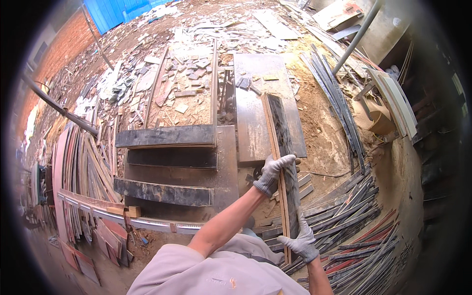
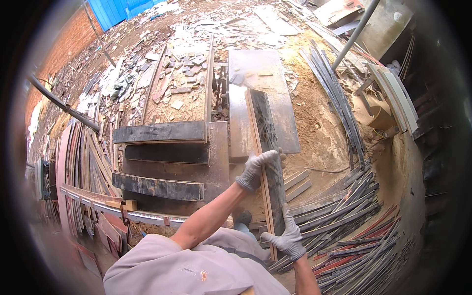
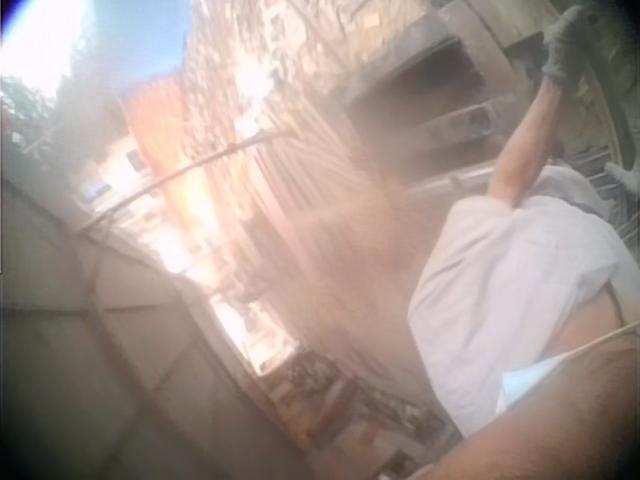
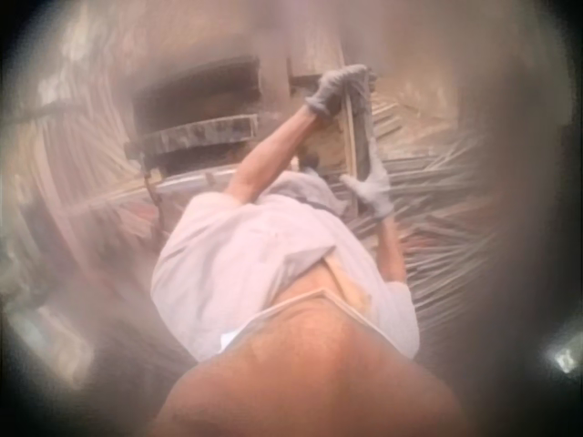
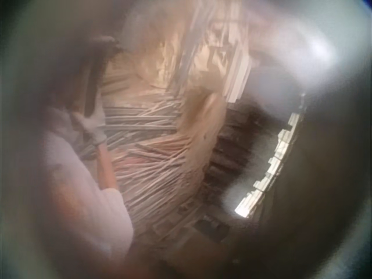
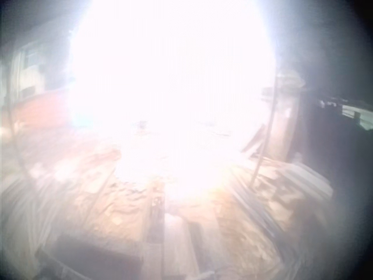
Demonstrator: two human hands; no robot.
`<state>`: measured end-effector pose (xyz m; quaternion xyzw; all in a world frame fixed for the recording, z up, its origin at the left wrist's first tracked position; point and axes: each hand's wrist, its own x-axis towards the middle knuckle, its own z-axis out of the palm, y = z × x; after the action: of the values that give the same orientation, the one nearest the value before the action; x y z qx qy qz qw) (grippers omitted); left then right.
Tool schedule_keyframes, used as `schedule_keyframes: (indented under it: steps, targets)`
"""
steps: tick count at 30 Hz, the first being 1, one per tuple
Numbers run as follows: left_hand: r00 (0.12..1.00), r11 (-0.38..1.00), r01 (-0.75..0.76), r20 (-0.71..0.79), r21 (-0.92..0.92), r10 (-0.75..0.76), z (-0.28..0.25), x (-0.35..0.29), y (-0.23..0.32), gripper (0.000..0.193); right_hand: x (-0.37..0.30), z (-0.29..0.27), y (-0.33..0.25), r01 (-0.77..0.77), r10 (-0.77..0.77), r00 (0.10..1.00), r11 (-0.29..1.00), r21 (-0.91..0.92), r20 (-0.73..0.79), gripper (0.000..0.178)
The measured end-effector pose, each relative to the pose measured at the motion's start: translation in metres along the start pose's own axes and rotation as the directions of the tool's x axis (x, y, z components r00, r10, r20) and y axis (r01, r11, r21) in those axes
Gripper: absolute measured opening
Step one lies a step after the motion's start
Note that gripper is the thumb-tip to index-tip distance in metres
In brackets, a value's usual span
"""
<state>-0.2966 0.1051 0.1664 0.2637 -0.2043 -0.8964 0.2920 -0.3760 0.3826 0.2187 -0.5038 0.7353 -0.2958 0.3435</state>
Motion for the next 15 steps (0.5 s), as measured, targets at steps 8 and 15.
schedule_keyframes:
  steps: [8, 15]
  targets:
    - [0.997, 0.99, -0.025, -0.075, -0.139, 0.015, -0.007, 0.005, -0.009, 0.021, -0.004, 0.004, 0.01, -0.048, 0.054, 0.997, 0.994, -0.099, 0.061, 0.151]
    - [0.992, 0.898, 0.118, 0.085, -0.423, -0.09, -0.048, 0.012, -0.014, 0.033, 0.002, 0.022, 0.016, -0.101, 0.121, 0.991, 0.958, -0.267, 0.062, 0.149]
